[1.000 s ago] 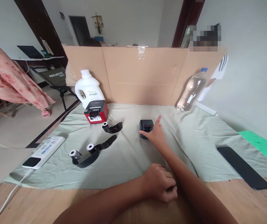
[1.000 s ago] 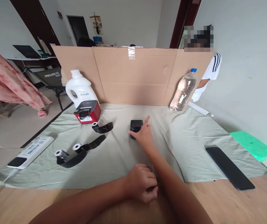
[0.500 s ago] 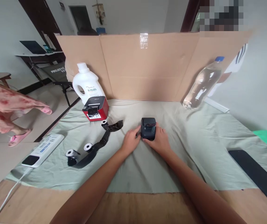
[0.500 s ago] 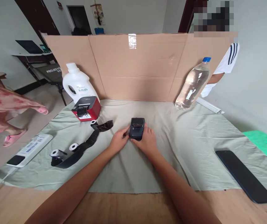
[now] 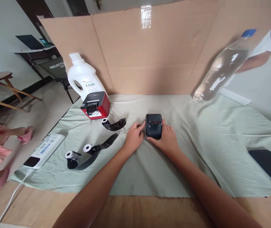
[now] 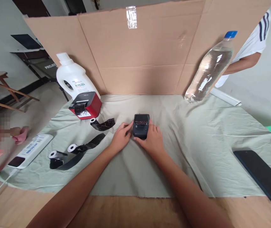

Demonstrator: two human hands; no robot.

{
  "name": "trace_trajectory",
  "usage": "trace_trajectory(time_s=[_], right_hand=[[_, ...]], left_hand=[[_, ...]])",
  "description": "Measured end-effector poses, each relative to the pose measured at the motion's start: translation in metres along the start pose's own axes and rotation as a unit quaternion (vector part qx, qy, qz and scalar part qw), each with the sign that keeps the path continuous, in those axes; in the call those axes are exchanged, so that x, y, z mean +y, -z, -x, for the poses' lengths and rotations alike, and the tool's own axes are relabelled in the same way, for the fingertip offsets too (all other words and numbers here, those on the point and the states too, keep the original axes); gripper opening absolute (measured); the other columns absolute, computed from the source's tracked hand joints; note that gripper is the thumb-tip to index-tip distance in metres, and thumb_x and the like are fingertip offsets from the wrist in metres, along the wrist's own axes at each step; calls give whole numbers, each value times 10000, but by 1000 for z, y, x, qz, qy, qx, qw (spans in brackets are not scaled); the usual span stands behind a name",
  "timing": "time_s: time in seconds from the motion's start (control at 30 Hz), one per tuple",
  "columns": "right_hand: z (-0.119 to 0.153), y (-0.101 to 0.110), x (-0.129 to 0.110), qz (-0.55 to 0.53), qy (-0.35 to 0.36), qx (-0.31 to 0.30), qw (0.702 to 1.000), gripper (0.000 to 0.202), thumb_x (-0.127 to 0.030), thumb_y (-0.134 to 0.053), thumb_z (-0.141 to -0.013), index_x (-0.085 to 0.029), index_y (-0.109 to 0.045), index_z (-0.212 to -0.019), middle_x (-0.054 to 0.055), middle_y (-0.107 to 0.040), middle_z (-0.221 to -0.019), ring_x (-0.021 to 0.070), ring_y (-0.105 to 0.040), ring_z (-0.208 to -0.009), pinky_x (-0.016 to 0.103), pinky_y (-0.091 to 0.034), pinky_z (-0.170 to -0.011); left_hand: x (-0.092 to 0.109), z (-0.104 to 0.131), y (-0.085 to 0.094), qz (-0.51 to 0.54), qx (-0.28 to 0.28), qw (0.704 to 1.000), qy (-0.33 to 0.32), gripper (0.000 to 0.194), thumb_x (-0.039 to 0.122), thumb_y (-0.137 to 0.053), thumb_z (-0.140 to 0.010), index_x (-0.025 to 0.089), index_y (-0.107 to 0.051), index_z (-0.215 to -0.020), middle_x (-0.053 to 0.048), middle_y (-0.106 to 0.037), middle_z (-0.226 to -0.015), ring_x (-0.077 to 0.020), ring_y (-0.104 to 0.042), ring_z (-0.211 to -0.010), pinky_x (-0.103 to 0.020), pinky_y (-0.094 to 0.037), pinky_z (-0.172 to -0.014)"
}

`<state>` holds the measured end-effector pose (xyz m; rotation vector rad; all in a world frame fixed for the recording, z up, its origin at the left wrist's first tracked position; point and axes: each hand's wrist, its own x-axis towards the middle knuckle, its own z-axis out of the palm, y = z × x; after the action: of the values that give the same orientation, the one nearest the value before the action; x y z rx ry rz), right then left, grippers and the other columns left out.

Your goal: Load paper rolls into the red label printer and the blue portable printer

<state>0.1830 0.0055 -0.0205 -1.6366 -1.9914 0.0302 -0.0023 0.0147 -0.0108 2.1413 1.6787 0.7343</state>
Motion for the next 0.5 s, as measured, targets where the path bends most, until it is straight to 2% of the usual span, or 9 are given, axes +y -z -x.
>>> trace_trajectory(time_s=[0.3, 0.5], right_hand=[[-1, -6, 10, 0, 15, -13, 1000, 1177, -801, -604, -723, -60, -204, -1545, 213, -628, -1219, 381, -556, -1025, 457, -442, -869], [-2, -6, 10, 22, 8, -22, 999, 1116, -805, -572, -744, -96, -218, -1529, 225, -613, -1253, 385, -558, -1050, 458, -435, -872]], left_hand=[[-7, -15, 9, -31, -22, 998, -54, 550, 58, -448, -828, 214, -645, -1317, -74, -634, -1024, -221, -578, -1005, -326, -488, -938], [-5, -13, 14, -79, -44, 994, -58, 560, 75, -438, -861, 226, -596, -1376, -78, -659, -1027, -236, -578, -985, -338, -496, -922]])
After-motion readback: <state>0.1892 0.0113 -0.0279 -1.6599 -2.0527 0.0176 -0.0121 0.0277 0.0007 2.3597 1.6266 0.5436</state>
